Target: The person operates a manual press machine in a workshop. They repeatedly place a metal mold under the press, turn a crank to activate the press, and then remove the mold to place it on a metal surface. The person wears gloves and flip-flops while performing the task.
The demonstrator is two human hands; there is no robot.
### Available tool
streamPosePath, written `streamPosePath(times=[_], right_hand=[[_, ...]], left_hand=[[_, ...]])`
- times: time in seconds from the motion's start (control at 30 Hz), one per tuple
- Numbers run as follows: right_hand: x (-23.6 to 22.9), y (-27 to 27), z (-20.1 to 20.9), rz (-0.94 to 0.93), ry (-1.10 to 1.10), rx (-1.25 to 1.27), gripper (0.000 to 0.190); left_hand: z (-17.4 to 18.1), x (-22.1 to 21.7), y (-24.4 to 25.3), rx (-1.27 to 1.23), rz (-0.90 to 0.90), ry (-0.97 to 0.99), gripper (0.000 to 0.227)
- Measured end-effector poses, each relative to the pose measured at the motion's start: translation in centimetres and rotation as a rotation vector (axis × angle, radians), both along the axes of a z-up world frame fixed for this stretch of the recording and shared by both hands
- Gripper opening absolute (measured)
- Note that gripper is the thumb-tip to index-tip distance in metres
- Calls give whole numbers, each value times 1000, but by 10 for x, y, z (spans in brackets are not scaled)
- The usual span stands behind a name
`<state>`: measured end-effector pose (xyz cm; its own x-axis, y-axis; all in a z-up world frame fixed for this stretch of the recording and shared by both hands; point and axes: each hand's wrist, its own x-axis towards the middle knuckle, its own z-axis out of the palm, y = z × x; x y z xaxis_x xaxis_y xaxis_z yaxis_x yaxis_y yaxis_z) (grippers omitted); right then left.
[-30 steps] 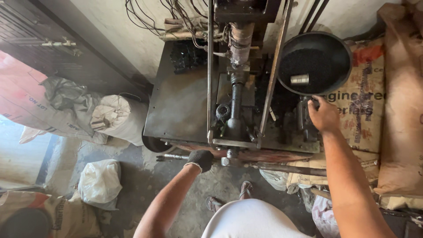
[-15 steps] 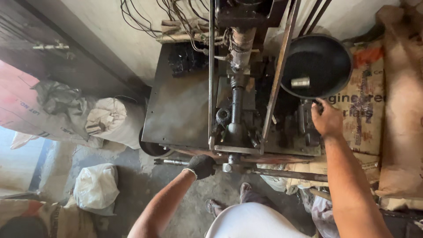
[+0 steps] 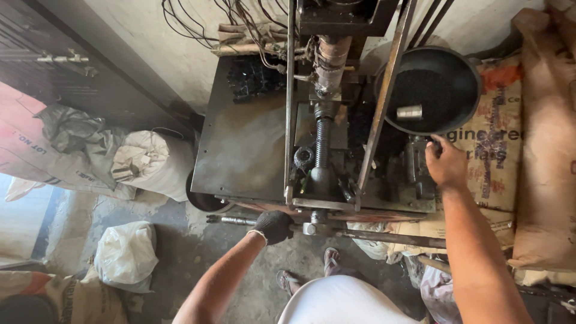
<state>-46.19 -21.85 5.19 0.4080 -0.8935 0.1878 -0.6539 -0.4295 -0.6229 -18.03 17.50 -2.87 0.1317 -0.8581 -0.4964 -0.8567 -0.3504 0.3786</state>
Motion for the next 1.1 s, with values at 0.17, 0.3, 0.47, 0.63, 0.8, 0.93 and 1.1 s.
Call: streamPosePath(times=[0.17,0.3,0.47,0.63,0.8,0.93,1.1], right_hand=[[2,1,6,-22,40,45,39],[4,4,13,-42,80,98,40],[6,10,17,-85,83,117,40],[3,4,6,-85,115,47,39],[-1,-4,-12,-60,51,-46,36],[-3,-8,-19,2,-11,-159,34],[-6,-5,-17,-15,-16,-95,30]], left_hand=[[1,1,0,-16,11,16,17],[1,2,0,0,26,46,15],[3,4,0,-12,15,61,14],[6,7,-2,17,10,94,14],[13,5,-2,-11,-1,55,17],[16,2,-1,27,37,58,14],[18,-1,0,-6,39,54,15]])
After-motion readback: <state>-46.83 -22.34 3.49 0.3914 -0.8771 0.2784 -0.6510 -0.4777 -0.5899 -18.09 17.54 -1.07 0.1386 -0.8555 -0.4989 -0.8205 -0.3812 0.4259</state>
